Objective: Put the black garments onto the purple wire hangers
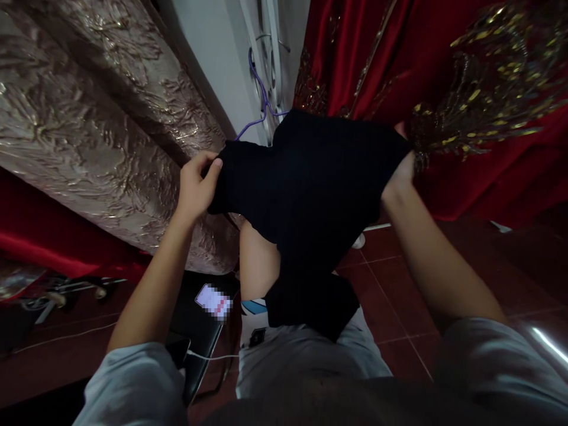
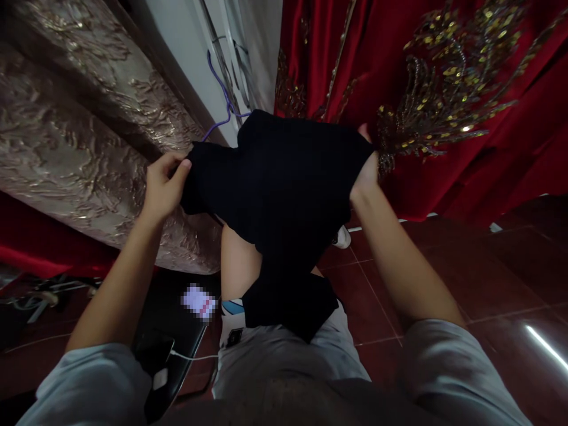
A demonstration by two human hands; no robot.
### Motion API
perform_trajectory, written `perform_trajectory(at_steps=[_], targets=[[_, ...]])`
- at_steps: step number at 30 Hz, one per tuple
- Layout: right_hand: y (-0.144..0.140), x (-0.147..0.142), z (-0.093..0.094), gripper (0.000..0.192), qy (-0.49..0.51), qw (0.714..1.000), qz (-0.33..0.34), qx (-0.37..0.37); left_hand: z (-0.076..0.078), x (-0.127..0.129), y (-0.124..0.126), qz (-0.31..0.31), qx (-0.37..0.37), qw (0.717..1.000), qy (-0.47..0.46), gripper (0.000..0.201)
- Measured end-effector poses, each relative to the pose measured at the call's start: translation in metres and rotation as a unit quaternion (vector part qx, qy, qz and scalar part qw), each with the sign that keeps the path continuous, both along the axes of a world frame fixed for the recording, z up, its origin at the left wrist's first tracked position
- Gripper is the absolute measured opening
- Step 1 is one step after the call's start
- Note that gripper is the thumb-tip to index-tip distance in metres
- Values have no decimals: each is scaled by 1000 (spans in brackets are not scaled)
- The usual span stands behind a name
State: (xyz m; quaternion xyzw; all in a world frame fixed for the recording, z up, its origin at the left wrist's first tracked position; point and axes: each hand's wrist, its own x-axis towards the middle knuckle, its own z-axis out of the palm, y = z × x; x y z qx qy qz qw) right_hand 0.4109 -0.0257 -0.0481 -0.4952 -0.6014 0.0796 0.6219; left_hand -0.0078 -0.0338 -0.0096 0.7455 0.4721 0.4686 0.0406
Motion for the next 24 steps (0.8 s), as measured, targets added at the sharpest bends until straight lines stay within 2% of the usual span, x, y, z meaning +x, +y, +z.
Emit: perform_trajectory(at_steps=[2,4,6,8,11,14,15,16,17,18,20,22,24], targets=[[7,2,22,83,38,996,77,-34,5,9,2,-7,-5,1000,-14,30],[13,-5,46,85,87,985,141,-46,9,21,9,-11,1,1000,-23,30],[12,-19,64,79,124,974,179,-61,9,28,20,-8,10,1000,-29,28],[2,-35,73,66,147,960,221,-91,6,29,32,2,19,999,-30,25],[-19,-50,68,42,137,909,358,-162,-1,20,38,19,29,999,-24,14],[-32,-52,46,49,9,809,533,-247,-5,12,23,0,37,999,-6,11],[-32,-53,36,50,-41,783,561,-265,-5,12,14,-22,39,999,0,12],[-31,-56,25,50,-82,778,562,-268,-4,14,3,-50,43,998,2,15],[-29,-61,14,50,-114,797,537,-253,-2,17,-8,-79,47,996,-3,19],[-27,-68,4,54,-139,833,489,-219,1,22,-19,-109,51,993,-15,24],[-24,-87,-16,76,-188,903,369,-114,7,38,-40,-173,49,982,-51,33],[-22,-107,-30,101,-238,930,281,-12,13,58,-57,-246,28,965,-84,38],[-21,-122,-39,106,-268,929,248,67,16,80,-67,-307,-10,946,-102,43]])
